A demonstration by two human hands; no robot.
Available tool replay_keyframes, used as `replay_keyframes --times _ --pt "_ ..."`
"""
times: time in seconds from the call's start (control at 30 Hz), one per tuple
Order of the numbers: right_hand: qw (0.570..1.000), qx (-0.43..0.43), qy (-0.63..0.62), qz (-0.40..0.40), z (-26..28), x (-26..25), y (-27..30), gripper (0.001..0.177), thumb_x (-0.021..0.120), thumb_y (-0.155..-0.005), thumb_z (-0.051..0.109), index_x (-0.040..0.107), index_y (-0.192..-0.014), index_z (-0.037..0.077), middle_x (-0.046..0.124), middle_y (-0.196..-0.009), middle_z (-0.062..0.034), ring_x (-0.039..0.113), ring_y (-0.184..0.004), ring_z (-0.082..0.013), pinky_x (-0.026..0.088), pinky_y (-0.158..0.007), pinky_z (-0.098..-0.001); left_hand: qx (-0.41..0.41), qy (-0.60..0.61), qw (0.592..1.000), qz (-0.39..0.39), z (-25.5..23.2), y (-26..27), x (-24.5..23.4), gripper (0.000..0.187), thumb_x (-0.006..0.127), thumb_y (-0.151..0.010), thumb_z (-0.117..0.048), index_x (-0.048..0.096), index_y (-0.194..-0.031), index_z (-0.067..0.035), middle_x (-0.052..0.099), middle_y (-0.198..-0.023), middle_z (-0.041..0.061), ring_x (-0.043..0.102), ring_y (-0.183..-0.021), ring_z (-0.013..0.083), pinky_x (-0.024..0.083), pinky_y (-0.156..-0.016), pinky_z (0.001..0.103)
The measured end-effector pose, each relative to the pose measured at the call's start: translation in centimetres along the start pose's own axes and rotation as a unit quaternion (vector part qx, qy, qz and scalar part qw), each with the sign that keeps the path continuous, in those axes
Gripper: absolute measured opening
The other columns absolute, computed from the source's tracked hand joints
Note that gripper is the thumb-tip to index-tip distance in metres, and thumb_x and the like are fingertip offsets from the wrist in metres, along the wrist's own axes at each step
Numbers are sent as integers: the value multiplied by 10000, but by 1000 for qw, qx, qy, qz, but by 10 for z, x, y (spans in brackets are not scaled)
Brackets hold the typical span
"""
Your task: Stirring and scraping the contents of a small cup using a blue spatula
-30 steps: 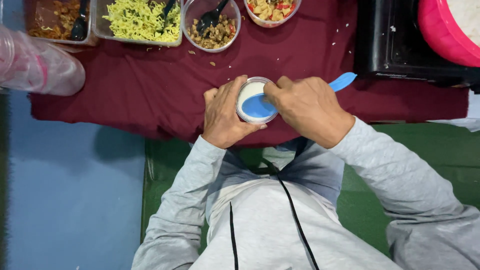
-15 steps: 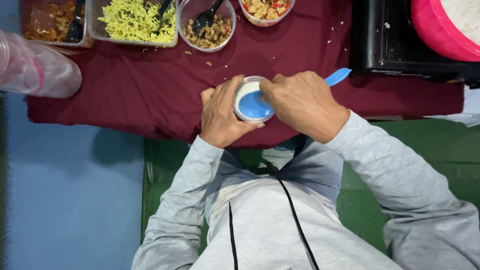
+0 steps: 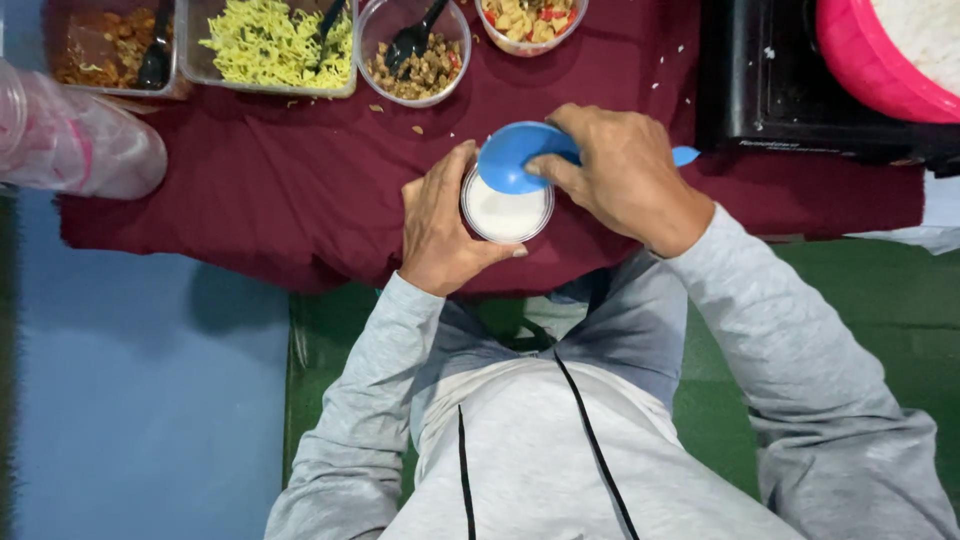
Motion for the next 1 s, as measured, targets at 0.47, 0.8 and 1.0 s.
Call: replay_keyframes --times 0.47,0.8,1.0 --pt "928 217 -301 16 -30 44 14 121 812 -867 250 786 -946 163 656 -696 26 591 -673 -112 457 -572 -265 4 -22 1000 3 5 3 5 1039 957 -700 -224 363 -1533 -43 527 -1446 154 519 -1348 326 321 -1031 462" --pt "996 80 -35 -21 -34 37 33 167 685 -1004 290 680 -1158 227 701 -727 -68 732 -745 -296 548 -642 -433 8 2 1000 9 2 2 4 1240 992 -597 -557 359 -1506 0 560 -1383 203 560 -1282 365 329 -1011 483" --pt "990 -93 109 -6 10 -5 22 78 714 -972 248 649 -953 209 694 -792 3 728 -778 -247 548 -623 -371 24 -36 999 -3 -1 0 5 1179 957 -641 -606 397 -1473 13 589 -1326 196 595 -1228 345 358 -981 463"
Point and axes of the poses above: each hand's wrist, its own y-axis away from the middle knuckle, its own x-axis out of the palm, z = x × y, the point moved 3 cm from there along -y, towards the middle knuckle
